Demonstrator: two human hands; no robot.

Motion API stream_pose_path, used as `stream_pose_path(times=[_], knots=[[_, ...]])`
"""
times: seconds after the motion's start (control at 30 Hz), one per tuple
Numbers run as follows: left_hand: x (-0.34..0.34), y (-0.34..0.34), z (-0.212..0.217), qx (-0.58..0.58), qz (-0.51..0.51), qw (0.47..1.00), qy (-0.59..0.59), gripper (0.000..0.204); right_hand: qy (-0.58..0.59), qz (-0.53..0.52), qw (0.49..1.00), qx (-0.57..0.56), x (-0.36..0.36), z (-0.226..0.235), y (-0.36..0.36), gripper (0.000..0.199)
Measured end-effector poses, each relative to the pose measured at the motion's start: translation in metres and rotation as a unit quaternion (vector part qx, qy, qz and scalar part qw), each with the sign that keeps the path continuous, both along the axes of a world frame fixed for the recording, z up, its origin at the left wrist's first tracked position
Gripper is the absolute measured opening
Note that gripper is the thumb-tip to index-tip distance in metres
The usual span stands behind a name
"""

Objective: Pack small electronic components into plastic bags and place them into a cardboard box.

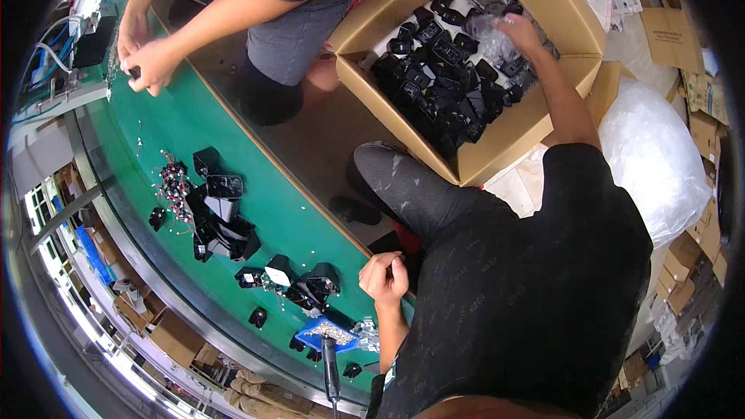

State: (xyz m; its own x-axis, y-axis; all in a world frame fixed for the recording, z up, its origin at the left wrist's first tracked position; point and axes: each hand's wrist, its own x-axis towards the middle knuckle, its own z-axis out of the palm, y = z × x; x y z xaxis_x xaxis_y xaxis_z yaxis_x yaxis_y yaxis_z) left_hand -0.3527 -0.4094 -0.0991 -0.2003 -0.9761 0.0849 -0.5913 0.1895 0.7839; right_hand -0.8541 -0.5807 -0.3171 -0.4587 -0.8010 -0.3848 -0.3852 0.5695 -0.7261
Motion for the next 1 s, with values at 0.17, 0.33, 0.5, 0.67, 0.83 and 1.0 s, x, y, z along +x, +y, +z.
stream_pose_path(times=[0.17, 0.33, 0.5, 0.67, 0.83, 1.0], knots=[[0.005, 0.006, -0.004, -0.001, 0.024, 1.0, 0.01, 0.004, -0.035, 0.04, 0.997, -0.047, 0.012, -0.01, 0.015, 0.028], [0.006, 0.008, -0.006, 0.006, 0.02, 1.0, 0.003, 0.004, 0.216, 0.255, 0.932, 0.138, 0.022, -0.01, 0.015, 0.035], [0.005, 0.007, -0.006, 0.006, 0.025, 1.0, 0.002, 0.004, 0.345, 0.371, 0.825, 0.251, 0.037, -0.031, 0.021, 0.026], [0.004, 0.006, -0.008, -0.003, 0.031, 1.0, 0.001, 0.005, 0.372, 0.4, 0.803, 0.24, 0.052, -0.03, 0.007, 0.021], [0.005, 0.007, -0.009, 0.005, 0.02, 1.0, 0.005, 0.005, 0.304, 0.267, 0.914, -0.023, 0.014, -0.015, 0.01, 0.025], [0.005, 0.015, -0.006, 0.015, 0.05, 0.999, 0.01, 0.004, -0.302, -0.078, 0.916, -0.251, 0.021, 0.018, -0.021, 0.024]])
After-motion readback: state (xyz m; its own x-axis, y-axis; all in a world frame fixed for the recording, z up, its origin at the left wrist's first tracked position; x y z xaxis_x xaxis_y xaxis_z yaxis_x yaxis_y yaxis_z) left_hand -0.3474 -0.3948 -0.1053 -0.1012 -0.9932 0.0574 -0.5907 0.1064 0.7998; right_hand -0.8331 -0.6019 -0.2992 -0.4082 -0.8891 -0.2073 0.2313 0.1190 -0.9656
